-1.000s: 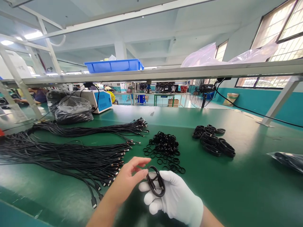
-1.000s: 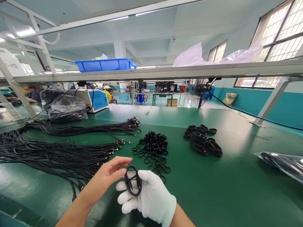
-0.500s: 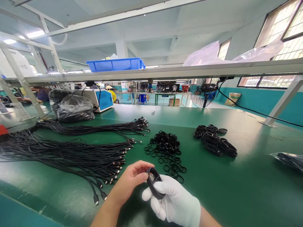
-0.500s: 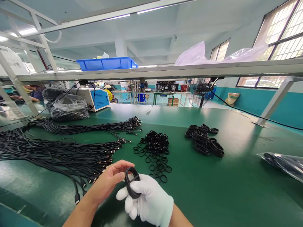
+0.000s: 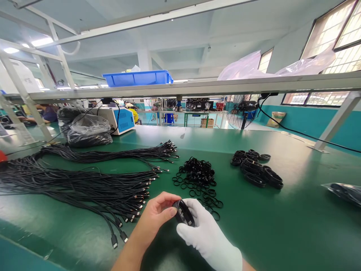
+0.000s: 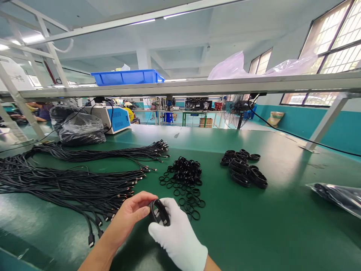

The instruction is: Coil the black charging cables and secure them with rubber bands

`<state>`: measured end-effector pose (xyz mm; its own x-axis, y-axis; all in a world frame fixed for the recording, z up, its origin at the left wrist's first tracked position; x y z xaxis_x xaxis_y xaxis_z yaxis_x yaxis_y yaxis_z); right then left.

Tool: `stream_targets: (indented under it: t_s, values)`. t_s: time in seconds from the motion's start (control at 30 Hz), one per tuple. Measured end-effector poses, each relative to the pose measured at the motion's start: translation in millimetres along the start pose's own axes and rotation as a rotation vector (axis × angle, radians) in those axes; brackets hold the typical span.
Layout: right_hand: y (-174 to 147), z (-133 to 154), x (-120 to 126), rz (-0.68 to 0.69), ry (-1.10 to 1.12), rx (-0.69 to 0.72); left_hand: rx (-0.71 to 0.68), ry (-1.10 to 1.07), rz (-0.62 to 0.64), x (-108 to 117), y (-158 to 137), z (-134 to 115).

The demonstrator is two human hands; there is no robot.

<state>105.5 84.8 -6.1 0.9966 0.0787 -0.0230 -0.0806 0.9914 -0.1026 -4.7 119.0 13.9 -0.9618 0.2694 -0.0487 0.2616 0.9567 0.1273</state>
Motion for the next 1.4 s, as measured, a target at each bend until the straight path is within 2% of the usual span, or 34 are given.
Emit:
stream_targets:
  t_s: [0.13,0.27,0.4,0.63,0.77,0.83,0.93,1.03,1.1,1.13,1.2,1.27,1.33,1.4]
  values:
    - [-4,3,-11,0.095,0.181,-0.081,-0.041,-0.006,0.012,-3,-3,1]
    - [-9,6,-21,0.130,0.195,-0.118,-0.211,0.202,-0.130,-2,-4,-10]
    - [-8,7,-24,0.134,0.180,-0.104,-0.313,0.266,-0.231,-1,-7,-16]
    - [-7,4,-25,0.119,0.164,-0.099,-0.345,0.326,-0.284,2,-8,-16]
    - [-7,4,-22,0.081,0.111,-0.093,-0.310,0.328,-0.232,0,-8,-14]
    - [-4,7,-12,0.010,0.029,-0.025,-0.266,0.320,-0.195,0,-7,-10]
    - [-2,10,12,-0.174,-0.237,0.096,-0.173,0.340,-0.199,6,-3,-3]
    - [-8,22,30,-0.379,-0.461,0.345,-0.084,0.394,-0.236,14,1,6]
    - [-18,36,35,-0.478,-0.530,0.545,-0.041,0.417,-0.242,17,3,11]
    - [-20,40,37,-0.509,-0.545,0.588,-0.026,0.427,-0.243,18,4,14]
    - [-15,42,49,-0.551,-0.516,0.517,-0.005,0.457,-0.242,21,6,20]
    - [-1,37,72,-0.566,-0.430,0.326,0.015,0.507,-0.237,24,8,27]
    - [14,33,103,-0.579,-0.366,0.178,0.021,0.573,-0.238,28,11,34]
    - [25,34,145,-0.651,-0.402,0.160,0.008,0.642,-0.250,32,13,38]
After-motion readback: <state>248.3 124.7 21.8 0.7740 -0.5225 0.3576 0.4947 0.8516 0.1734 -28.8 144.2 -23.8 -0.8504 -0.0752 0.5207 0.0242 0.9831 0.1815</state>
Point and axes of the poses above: each hand's wrist, its own y-axis towards the middle knuckle, its own x-axis out of the back of the hand, z = x × y, the point moved 9 cm from there along y, towards the middle knuckle, and after that the axes turned 6 degrees about -z, right-handed, at the moved point
